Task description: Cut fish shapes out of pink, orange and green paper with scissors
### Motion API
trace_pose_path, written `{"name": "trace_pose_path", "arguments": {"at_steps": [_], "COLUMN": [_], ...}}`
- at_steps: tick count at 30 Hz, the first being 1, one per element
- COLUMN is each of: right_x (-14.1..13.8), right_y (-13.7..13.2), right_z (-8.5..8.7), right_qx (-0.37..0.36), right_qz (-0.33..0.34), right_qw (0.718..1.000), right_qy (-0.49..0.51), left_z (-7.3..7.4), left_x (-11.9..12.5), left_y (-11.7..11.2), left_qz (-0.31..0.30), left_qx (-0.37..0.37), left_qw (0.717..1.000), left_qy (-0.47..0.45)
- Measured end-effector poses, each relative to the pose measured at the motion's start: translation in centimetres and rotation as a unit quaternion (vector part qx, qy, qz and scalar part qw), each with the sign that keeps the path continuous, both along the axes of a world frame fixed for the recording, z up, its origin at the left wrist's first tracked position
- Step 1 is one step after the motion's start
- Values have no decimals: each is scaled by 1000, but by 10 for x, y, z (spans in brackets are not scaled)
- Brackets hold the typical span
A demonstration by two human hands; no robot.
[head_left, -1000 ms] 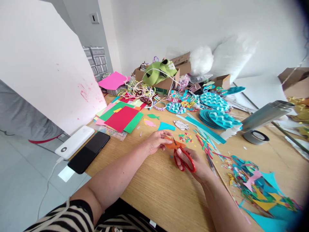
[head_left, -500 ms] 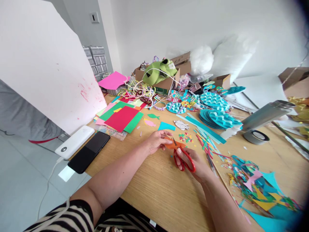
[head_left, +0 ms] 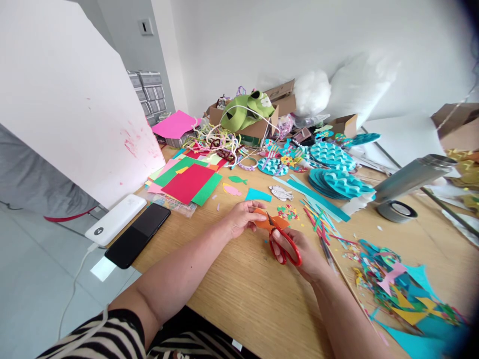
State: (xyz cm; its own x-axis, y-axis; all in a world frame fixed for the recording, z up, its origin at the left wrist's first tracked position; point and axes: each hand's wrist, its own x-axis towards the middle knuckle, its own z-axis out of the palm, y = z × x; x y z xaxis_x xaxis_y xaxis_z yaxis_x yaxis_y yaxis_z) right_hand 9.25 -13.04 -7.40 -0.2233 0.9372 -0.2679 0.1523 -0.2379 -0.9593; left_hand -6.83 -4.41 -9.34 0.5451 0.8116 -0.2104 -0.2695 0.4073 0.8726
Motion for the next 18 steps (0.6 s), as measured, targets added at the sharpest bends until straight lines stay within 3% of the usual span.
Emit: {"name": "trace_pose_path", "arguments": {"at_steps": [18], "right_x": [1], "right_y": [1], "right_z": [-4], "right_qx": [-11], "right_qz": [-12], "right_qw": [1000], "right_qy": [12], "left_z": [3], "left_x": [0], "left_y": [-1], "left_qz": [-3], "left_qx": [5], "left_qw": [1000], "left_qy": [2]}}
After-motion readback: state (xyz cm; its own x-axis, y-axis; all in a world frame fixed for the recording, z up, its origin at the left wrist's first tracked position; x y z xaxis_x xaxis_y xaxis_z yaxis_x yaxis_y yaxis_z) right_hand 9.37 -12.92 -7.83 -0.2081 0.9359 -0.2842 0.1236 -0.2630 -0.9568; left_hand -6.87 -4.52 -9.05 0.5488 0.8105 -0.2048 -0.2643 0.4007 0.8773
